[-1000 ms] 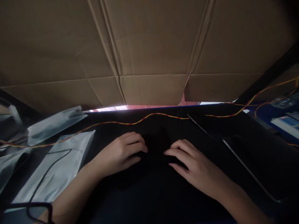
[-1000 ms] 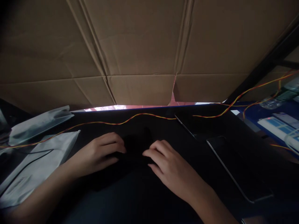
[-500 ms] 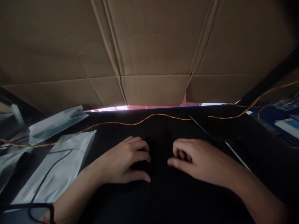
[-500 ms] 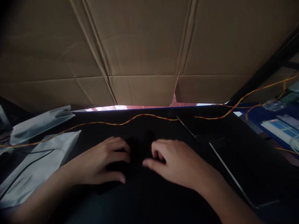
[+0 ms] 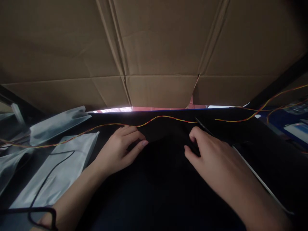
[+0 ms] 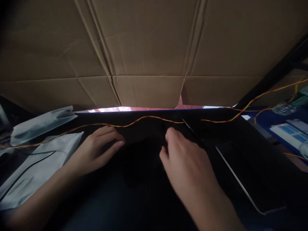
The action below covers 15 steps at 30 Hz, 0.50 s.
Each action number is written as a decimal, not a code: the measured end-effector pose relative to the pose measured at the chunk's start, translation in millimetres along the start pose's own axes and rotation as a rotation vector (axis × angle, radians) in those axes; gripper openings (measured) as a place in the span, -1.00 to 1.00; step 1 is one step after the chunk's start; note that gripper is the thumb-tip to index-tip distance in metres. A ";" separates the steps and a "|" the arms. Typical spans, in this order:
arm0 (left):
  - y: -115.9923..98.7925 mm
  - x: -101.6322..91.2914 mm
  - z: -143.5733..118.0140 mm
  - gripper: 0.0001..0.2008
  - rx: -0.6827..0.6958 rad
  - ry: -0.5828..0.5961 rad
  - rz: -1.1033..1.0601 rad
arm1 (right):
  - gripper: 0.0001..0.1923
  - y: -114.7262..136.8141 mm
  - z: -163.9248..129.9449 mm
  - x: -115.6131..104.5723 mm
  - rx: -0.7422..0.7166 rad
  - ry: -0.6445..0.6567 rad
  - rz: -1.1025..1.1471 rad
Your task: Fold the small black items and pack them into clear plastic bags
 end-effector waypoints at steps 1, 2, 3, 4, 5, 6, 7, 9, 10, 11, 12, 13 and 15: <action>-0.3 0.3 0.2 -0.81 -0.007 -0.007 -0.022 | -0.73 14.8 -4.4 -2.9 -0.048 -0.065 -0.060; -0.2 0.5 0.5 -0.81 -0.019 -0.017 -0.046 | -0.72 31.1 -9.1 -2.6 -0.108 -0.115 -0.107; 0.2 0.6 0.7 -0.81 -0.036 -0.028 -0.068 | -0.72 47.5 -13.5 1.4 -0.183 -0.127 -0.128; 0.7 0.4 0.9 -0.81 -0.056 -0.041 -0.085 | -0.73 61.8 -17.4 7.5 -0.255 -0.114 -0.124; 1.0 0.0 1.1 -0.82 -0.075 -0.056 -0.096 | -0.77 72.2 -20.2 14.3 -0.306 -0.083 -0.098; 0.7 -1.0 1.1 -0.82 -0.089 -0.077 -0.097 | -0.80 78.1 -21.8 20.5 -0.346 -0.033 -0.056; -0.4 -2.3 1.1 -0.83 -0.091 -0.101 -0.091 | -0.84 79.9 -22.2 25.3 -0.392 0.036 0.007; -6.0 -4.2 0.6 -0.86 -0.046 -0.135 -0.071 | -0.84 69.8 -18.1 27.8 -0.444 0.210 0.179; -9.8 -3.7 0.1 -0.88 -0.008 -0.130 -0.064 | -0.80 60.0 -13.6 24.4 -0.462 0.275 0.279; -13.6 -1.3 -0.6 -0.90 0.031 -0.101 -0.061 | -0.75 47.5 -6.7 18.6 -0.446 0.303 0.380; -16.8 3.1 -1.6 -0.86 0.064 -0.047 -0.059 | -0.71 34.4 1.8 11.9 -0.424 0.306 0.468; -19.1 9.8 -2.9 -0.75 0.088 0.028 -0.052 | -0.72 22.3 11.1 5.0 -0.415 0.271 0.534; -20.0 27.4 -6.8 -0.42 0.104 0.193 -0.010 | -0.75 3.1 29.9 -2.7 -0.385 0.147 0.583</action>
Point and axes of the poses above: each hand's wrist, its own z-axis towards the middle knuckle, its own x-axis out of the palm, y = z × x, the point moved 4 cm from there along z, towards the middle knuckle, and after that the axes turned 7 degrees about y, right-handed, at the moved point
